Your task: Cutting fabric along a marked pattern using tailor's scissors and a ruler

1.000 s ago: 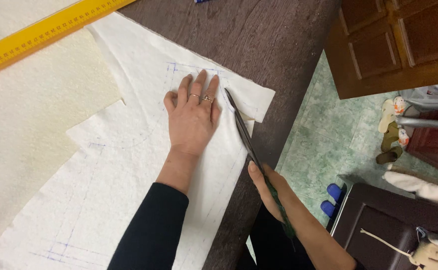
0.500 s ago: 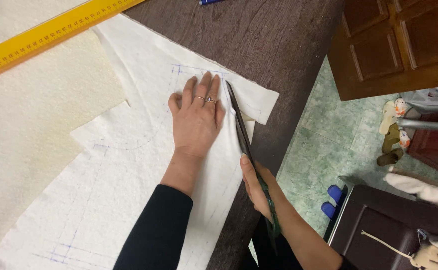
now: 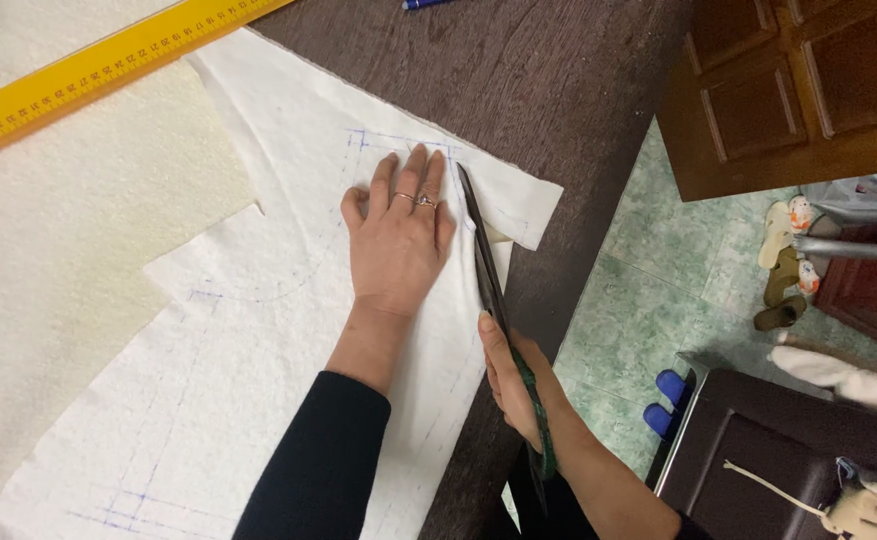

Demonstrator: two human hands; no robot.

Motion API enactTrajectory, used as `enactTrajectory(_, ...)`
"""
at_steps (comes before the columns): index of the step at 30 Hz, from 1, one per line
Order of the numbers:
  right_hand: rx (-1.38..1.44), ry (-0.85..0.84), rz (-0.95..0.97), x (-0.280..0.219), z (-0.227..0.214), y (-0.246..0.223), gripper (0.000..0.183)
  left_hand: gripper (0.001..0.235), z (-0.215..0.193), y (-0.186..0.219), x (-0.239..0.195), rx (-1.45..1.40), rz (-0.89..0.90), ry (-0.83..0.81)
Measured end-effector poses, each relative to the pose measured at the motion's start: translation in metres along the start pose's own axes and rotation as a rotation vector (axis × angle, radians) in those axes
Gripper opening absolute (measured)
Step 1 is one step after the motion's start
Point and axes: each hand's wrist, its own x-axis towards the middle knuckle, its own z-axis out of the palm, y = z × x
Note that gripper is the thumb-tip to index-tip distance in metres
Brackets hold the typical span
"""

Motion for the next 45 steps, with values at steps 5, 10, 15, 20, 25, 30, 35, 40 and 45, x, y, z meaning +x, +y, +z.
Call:
enactTrajectory(5, 0.004, 0.117, -0.039, 0.004, 0.001, 0.007, 0.047, 0.043, 0.000, 0.000, 0.000, -0.025, -0.003, -0.007)
enactTrajectory(10, -0.124, 0.102, 0.087, -0.003, 0.002, -0.011, 0.049, 0.044, -0.001, 0.000, 0.000, -0.032, 0.001, -0.012)
enactTrajectory(15, -0.080, -0.050, 0.063, -0.013, -0.003, -0.021, 0.060, 0.043, -0.001, 0.001, 0.000, -0.030, 0.002, -0.004)
enactTrajectory(20, 0.046, -0.088, 0.203, -0.006, -0.006, -0.017, 0.056, 0.042, -0.002, 0.001, 0.001, -0.033, 0.002, 0.010)
enactTrajectory(25, 0.038, 0.000, 0.249, 0.006, 0.000, -0.008, 0.056, 0.044, 0.004, 0.000, -0.001, -0.010, -0.004, -0.005)
enactTrajectory(30, 0.141, -0.148, -0.103, 0.021, -0.001, 0.020, 0.060, 0.048, 0.009, 0.000, -0.003, -0.033, -0.050, -0.132)
enactTrajectory(35, -0.020, -0.012, -0.109, 0.007, 0.008, -0.009, 0.057, 0.046, 0.002, 0.000, -0.002, -0.033, -0.027, -0.065)
enactTrajectory(40, -0.060, 0.032, 0.076, -0.009, 0.012, -0.026, 0.049, 0.043, -0.002, 0.000, 0.000, -0.015, 0.011, 0.010)
enactTrajectory(45, 0.009, 0.085, 0.011, 0.003, 0.014, -0.006, 0.049, 0.043, -0.003, 0.000, 0.001, -0.018, 0.007, -0.008)
